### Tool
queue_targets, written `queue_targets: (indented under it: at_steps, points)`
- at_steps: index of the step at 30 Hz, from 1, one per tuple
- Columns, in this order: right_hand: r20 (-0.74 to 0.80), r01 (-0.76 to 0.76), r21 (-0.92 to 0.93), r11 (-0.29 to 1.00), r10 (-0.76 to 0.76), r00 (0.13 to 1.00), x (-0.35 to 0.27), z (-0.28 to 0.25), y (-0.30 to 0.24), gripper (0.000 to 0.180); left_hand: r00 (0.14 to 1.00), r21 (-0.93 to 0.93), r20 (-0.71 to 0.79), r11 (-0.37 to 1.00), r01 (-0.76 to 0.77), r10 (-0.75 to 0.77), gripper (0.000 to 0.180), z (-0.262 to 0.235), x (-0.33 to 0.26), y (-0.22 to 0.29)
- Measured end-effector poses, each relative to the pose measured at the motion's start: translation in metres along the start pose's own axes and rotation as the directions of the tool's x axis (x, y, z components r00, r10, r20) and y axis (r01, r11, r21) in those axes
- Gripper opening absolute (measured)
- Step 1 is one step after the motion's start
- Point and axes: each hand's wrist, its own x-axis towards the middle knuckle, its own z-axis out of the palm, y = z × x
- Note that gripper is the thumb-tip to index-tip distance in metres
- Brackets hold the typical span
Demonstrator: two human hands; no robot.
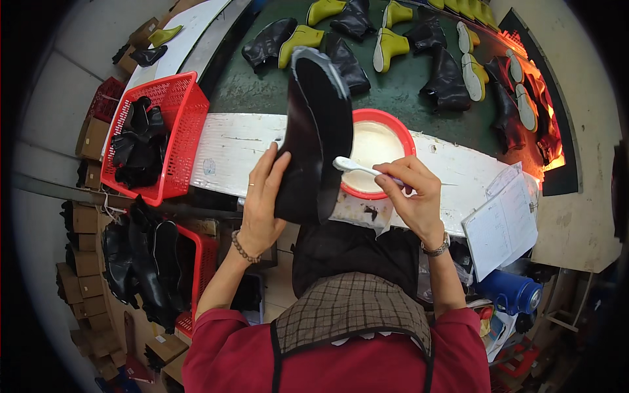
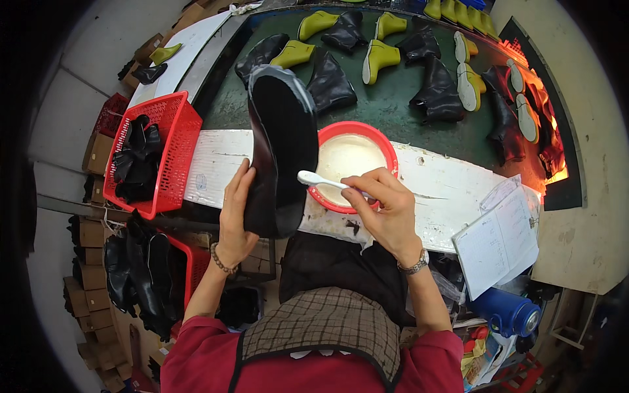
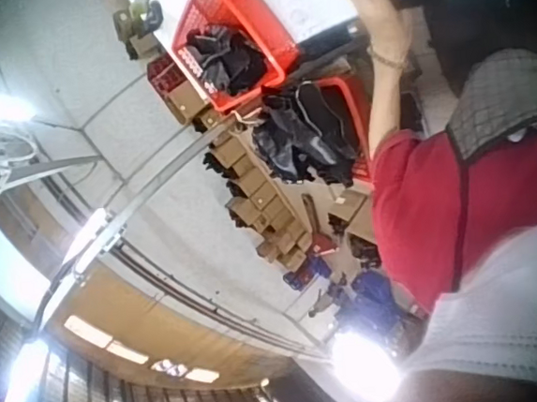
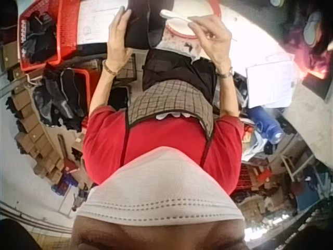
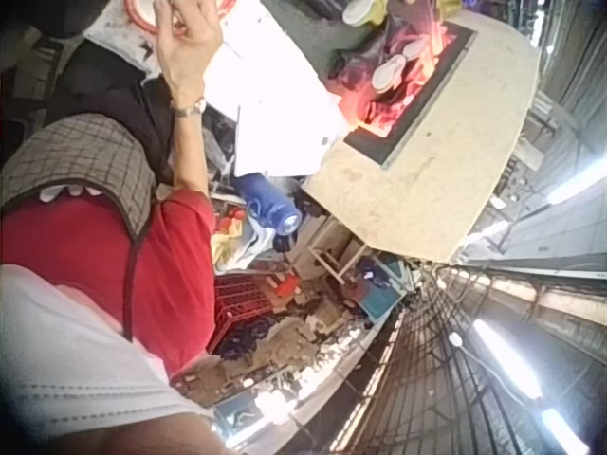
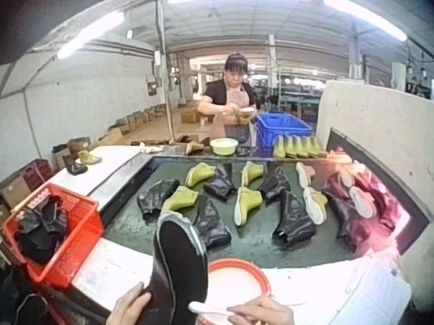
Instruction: The person repeatedly applies a white substance from a red bowl onto the inner lining of black boots using a white plastic spoon. They pick up boots from a red basket, apply the substance, and place them on a green work surface. Other workers are visible in the background performing similar tasks.
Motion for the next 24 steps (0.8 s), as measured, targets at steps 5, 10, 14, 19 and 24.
queue_targets:
  at_steps: [5,10,14,19,24]
  points:
    - [-0.132,0.027,-0.095,0.995,-0.04,0.991,0.018,-0.02,0.022,0.013,0.998,-0.131,0.03,0.99,-0.045,0.05,0.081,-0.005,-0.007,0.004]
    - [-0.267,0.158,-0.064,0.985,-0.169,0.949,0.053,-0.027,0.028,0.018,0.995,-0.127,0.026,0.987,-0.096,0.1,0.076,-0.003,-0.003,0.004]
    - [-0.187,0.158,-0.044,0.986,-0.163,0.969,0.036,-0.017,0.02,0.023,0.997,-0.106,-0.079,0.994,-0.002,-0.007,0.078,0.003,0.01,0.01]
    - [-0.131,0.184,0.029,0.982,-0.179,0.975,0.012,-0.002,0.011,0.027,0.982,-0.08,-0.186,0.997,0.006,-0.021,0.079,0.012,0.029,0.008]
    - [-0.072,0.221,-0.034,0.975,-0.223,0.972,0.001,-0.003,0.005,0.027,0.952,-0.039,-0.307,0.999,-0.029,0.016,0.083,0.022,0.04,-0.004]
